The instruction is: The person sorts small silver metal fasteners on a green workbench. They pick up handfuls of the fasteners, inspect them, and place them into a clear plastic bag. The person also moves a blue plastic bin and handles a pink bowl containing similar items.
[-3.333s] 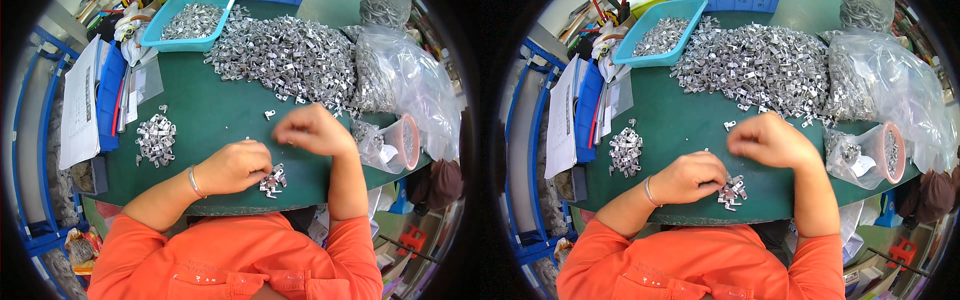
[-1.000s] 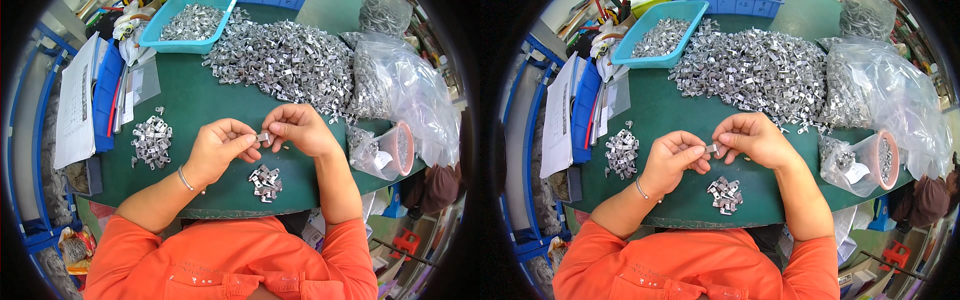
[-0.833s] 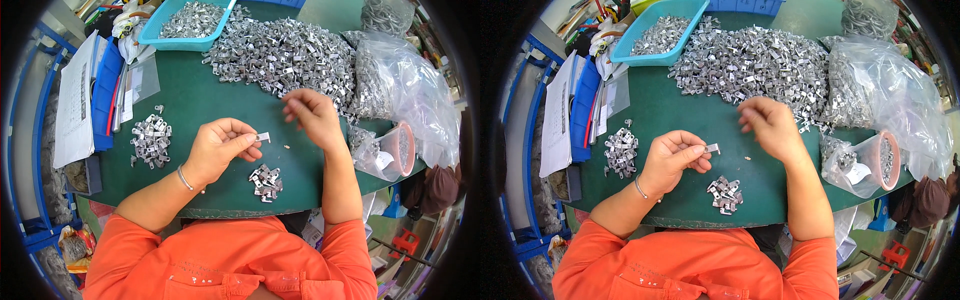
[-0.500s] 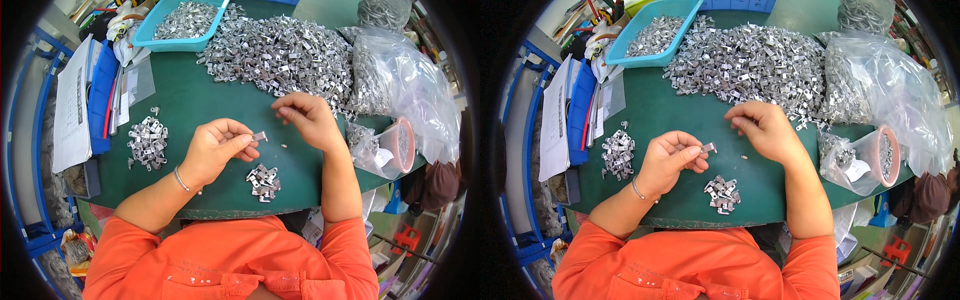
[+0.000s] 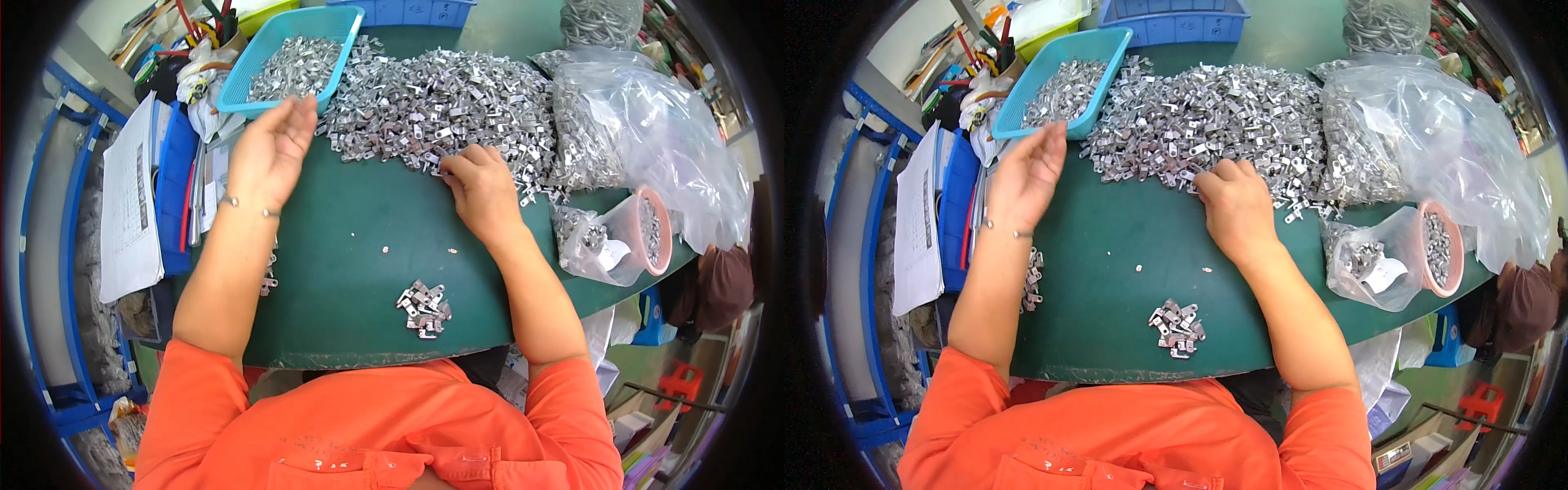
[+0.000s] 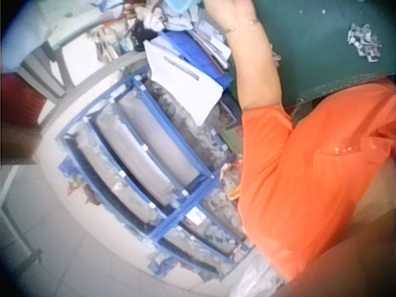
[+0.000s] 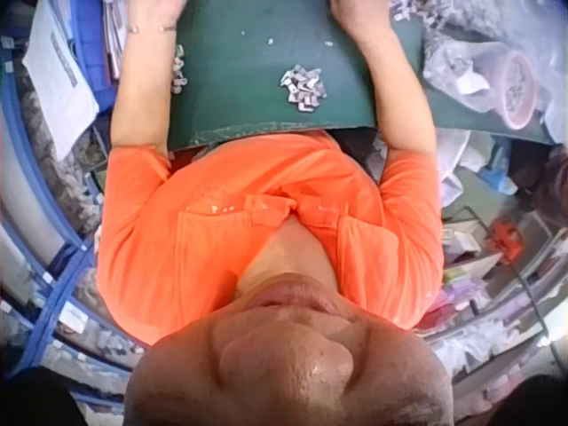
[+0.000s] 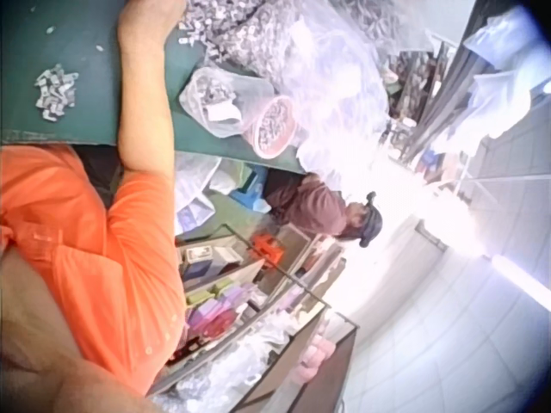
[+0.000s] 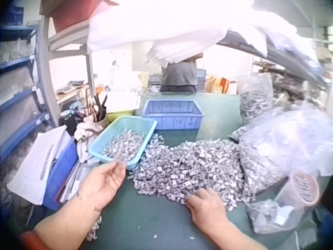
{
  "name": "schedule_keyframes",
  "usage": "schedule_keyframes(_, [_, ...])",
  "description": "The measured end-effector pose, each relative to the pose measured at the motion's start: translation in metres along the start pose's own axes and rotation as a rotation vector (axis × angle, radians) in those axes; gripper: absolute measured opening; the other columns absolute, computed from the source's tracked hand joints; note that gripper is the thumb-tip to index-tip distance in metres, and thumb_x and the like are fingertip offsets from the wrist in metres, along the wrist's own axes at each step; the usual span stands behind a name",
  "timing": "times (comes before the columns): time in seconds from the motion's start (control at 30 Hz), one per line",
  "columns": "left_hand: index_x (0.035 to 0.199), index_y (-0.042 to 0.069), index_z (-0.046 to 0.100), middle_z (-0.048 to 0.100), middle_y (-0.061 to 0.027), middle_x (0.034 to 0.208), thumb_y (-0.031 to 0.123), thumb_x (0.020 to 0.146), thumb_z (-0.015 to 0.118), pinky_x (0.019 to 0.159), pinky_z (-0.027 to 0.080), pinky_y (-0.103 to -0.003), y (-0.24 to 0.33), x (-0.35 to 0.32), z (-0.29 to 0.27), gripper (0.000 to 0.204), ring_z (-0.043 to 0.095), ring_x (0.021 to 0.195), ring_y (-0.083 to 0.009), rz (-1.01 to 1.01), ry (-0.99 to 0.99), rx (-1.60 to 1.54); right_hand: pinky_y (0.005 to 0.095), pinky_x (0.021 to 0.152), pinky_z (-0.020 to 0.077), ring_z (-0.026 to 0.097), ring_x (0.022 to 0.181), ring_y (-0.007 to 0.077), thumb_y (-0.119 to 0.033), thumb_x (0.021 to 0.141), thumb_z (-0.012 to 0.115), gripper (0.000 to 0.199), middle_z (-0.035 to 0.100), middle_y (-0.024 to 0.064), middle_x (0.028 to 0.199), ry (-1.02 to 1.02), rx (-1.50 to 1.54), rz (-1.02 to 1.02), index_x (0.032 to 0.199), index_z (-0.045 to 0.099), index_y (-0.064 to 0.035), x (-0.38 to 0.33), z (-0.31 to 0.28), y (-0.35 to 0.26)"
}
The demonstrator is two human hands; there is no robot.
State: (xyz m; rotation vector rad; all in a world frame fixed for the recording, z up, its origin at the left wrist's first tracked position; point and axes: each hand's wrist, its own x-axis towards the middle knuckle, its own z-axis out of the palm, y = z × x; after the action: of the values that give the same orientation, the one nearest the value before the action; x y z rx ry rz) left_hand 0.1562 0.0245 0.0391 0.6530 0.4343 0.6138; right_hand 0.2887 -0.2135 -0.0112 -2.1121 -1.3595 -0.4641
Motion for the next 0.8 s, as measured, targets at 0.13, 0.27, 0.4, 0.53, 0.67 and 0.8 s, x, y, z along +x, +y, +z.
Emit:
schedule_keyframes(0.13, [0.106,-0.001,0.057,0.064,-0.0099,0.094,0.003,0.088,0.057,0.074,0.055,-0.03,-0.039,-0.044,-0.002,0.018,0.065,0.082,-0.0176,-0.182,-0.146,0.199,0.0361,0.068,0.0416,0.052,0.083,0.0238,-0.005,0.07,0.06,0.007,0.054,0.0034,0.082,-0.013,-0.115,-0.08,0.073,0.063,-0.0116,-0.002,0.008,0.003])
schedule_keyframes(0.27, [0.108,0.0,0.057,0.064,-0.0077,0.094,0.003,0.087,0.059,0.071,0.053,-0.028,-0.072,-0.086,0.002,0.021,0.063,0.08,-0.0151,-0.284,-0.13,0.354,0.0354,0.069,0.0398,0.05,0.084,0.0228,-0.008,0.068,0.059,0.003,0.05,0.0031,0.083,-0.021,-0.21,-0.115,0.07,0.061,-0.0108,0.0,0.011,-0.004])
schedule_keyframes(0.4, [0.118,-0.001,0.054,0.061,-0.0093,0.1,-0.001,0.088,0.058,0.076,0.053,-0.029,-0.092,-0.096,-0.003,0.031,0.062,0.089,-0.0165,-0.103,-0.156,0.519,0.0328,0.064,0.0476,0.061,0.074,0.0224,-0.002,0.079,0.062,0.003,0.063,0.0056,0.079,-0.237,0.52,0.41,0.08,0.064,-0.0005,0.001,-0.011,-0.032])
schedule_keyframes(0.53, [0.12,-0.003,0.055,0.063,-0.0117,0.1,0.002,0.09,0.058,0.076,0.055,-0.029,-0.088,-0.097,0.001,0.03,0.065,0.088,-0.0184,-0.111,-0.228,0.585,0.0228,0.053,0.0468,0.061,0.069,0.0098,-0.004,0.088,0.061,0.009,0.063,0.0039,0.077,-0.536,1.034,0.771,0.093,0.062,0.0032,-0.002,-0.028,-0.035])
schedule_keyframes(0.67, [0.115,-0.006,0.058,0.065,-0.0131,0.098,0.003,0.092,0.057,0.074,0.056,-0.029,-0.085,-0.097,0.0,0.024,0.066,0.082,-0.0188,-0.195,-0.231,0.588,0.0218,0.053,0.0468,0.059,0.064,0.0085,-0.005,0.089,0.06,0.011,0.064,0.0041,0.076,-0.512,1.131,0.766,0.095,0.064,0.0023,-0.009,-0.031,-0.035])
schedule_keyframes(0.8, [0.11,-0.006,0.06,0.067,-0.013,0.094,0.004,0.092,0.058,0.074,0.056,-0.028,-0.085,-0.099,-0.001,0.021,0.067,0.083,-0.0188,-0.235,-0.223,0.544,0.0227,0.056,0.0485,0.06,0.066,0.0099,-0.001,0.087,0.061,0.01,0.064,0.0046,0.077,-0.493,1.172,0.788,0.094,0.066,0.0027,-0.01,-0.037,-0.041])
